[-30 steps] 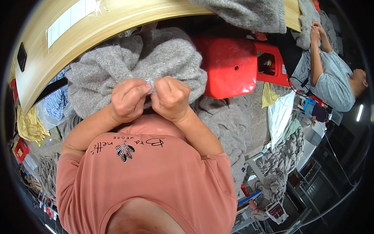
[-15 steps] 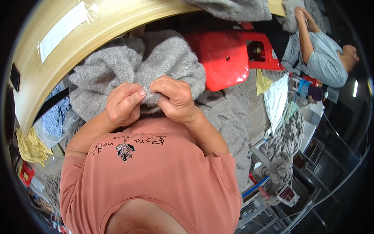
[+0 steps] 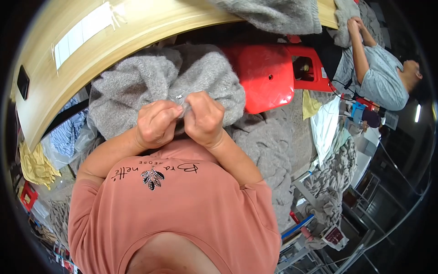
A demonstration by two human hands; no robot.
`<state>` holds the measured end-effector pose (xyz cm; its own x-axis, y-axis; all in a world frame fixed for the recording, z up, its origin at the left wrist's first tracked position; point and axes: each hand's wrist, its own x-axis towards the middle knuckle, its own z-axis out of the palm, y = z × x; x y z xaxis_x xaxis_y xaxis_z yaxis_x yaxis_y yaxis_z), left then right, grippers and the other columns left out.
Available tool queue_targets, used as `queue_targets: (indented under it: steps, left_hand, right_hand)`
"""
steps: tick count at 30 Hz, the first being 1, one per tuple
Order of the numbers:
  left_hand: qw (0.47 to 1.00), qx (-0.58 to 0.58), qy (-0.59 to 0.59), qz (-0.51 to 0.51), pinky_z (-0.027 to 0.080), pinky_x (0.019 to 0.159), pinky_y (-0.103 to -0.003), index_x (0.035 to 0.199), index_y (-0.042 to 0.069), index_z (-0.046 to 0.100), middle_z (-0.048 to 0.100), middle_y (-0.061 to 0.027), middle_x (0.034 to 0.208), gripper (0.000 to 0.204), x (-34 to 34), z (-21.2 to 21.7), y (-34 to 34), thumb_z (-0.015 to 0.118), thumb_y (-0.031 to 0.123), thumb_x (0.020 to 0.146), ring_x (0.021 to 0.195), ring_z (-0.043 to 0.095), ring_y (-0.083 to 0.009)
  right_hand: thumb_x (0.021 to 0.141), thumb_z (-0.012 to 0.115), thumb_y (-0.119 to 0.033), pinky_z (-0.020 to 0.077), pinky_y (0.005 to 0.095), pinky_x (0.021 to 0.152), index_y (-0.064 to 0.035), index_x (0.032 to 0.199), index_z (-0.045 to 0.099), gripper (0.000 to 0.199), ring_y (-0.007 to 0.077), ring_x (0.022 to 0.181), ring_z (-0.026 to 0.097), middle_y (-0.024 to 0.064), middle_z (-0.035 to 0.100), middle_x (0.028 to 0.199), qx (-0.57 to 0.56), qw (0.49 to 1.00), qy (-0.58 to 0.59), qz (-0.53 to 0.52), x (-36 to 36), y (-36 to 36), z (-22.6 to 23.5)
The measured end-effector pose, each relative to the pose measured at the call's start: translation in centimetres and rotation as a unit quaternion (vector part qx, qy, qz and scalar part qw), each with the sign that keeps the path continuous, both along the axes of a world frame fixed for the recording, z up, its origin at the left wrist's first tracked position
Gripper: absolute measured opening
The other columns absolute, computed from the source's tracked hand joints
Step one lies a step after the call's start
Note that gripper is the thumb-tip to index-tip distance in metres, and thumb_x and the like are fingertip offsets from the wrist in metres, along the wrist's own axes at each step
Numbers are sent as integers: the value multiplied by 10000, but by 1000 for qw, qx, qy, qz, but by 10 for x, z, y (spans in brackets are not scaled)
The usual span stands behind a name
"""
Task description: Folding and inspecting fabric garments on a workstation table.
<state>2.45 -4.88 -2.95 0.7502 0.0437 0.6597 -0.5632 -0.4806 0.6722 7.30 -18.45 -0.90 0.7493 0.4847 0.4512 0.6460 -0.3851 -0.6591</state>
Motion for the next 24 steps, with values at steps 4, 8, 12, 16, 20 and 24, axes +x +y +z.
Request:
queue_targets:
  steps: [4, 8, 12, 16, 20, 24]
  left_hand:
    - [976, 182, 93, -74, 454, 486, -310, 819, 6, 565, 568, -119, 751, 202, -5, -7, 24, 535, -33, 624, 556, 567, -239]
    - [891, 377, 247, -56, 461, 540, -339, 872, 21, 570, 586, -134, 853, 216, 15, 22, 30, 590, 24, 657, 592, 572, -276]
    - [907, 209, 324, -169, 470, 615, -384, 1028, 33, 508, 585, -148, 912, 428, 51, 58, -22, 693, 161, 664, 678, 582, -316]
    - [873, 173, 391, -233, 476, 662, -327, 995, -23, 546, 619, -151, 883, 440, 67, -22, -30, 711, 151, 627, 752, 605, -211]
    - [864, -35, 489, -112, 326, 353, -176, 910, 3, 595, 564, -21, 629, 212, 96, 23, -50, 480, 174, 862, 471, 467, -31]
    - [849, -118, 449, -250, 438, 454, -207, 993, 16, 560, 596, -87, 815, 234, 187, 122, -12, 394, 106, 855, 572, 553, -117]
  right_hand:
    - [614, 626, 36, 452, 255, 577, 20, 912, 556, 307, 197, 634, 540, 140, 564, 946, 27, 958, 264, 109, 15, -34, 5]
    - [636, 672, -68, 473, 350, 716, -26, 1216, 395, 644, 315, 813, 571, 212, 470, 1170, -222, 945, 184, -154, 33, -111, -47]
    - [627, 531, -119, 451, 452, 657, -12, 722, 535, 143, 391, 743, 556, 206, 567, 777, -67, 963, 179, -192, 9, -115, -87]
    - [642, 572, -173, 451, 396, 556, -59, 693, 509, 140, 309, 639, 529, 119, 522, 773, 52, 998, -15, -35, -1, -75, -23]
    - [670, 631, -172, 459, 389, 590, -58, 800, 514, 209, 310, 757, 565, 132, 526, 885, 132, 991, 0, -32, -32, -80, -8]
    - [700, 582, -210, 446, 452, 682, -14, 789, 590, 215, 358, 778, 575, 183, 598, 768, -102, 944, 277, 149, -49, -76, -31]
